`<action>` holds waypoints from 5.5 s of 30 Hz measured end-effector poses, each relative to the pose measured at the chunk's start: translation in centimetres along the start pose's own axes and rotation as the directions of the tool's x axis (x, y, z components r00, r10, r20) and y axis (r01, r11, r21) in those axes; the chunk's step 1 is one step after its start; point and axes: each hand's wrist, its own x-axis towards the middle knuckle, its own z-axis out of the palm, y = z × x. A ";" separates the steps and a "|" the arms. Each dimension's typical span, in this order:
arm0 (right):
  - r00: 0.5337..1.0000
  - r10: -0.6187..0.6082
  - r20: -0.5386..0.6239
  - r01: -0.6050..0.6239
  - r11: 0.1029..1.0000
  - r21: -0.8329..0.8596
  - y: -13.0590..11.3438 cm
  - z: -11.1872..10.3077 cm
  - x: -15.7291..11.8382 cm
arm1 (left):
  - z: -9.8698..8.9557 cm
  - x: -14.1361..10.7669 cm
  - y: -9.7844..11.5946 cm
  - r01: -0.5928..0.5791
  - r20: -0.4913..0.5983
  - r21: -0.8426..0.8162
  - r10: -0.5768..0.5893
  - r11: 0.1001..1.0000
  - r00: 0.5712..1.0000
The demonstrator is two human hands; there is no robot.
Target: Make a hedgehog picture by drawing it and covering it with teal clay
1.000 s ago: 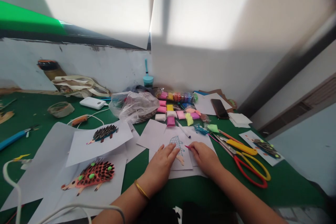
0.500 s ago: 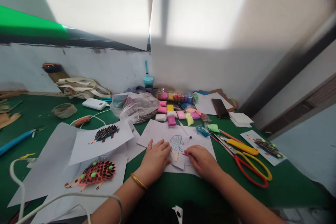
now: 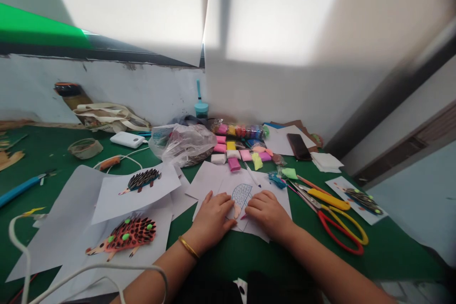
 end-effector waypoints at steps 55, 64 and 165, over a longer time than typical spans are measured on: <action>0.976 0.217 0.032 -0.220 0.967 0.132 -1.5 -0.3 -0.6 | 0.6 0.0 -0.5 0.029 0.050 -0.042 -0.027 0.999 0.998; 0.989 0.136 0.065 -0.148 0.959 0.240 -2.1 -0.2 -1.0 | 0.5 0.0 -0.6 0.037 0.052 -0.066 -0.033 0.997 0.998; 0.736 0.639 -0.225 -0.677 0.705 -0.212 6.3 1.2 -3.7 | 0.9 0.1 -0.6 -0.031 0.050 0.120 0.025 0.992 0.998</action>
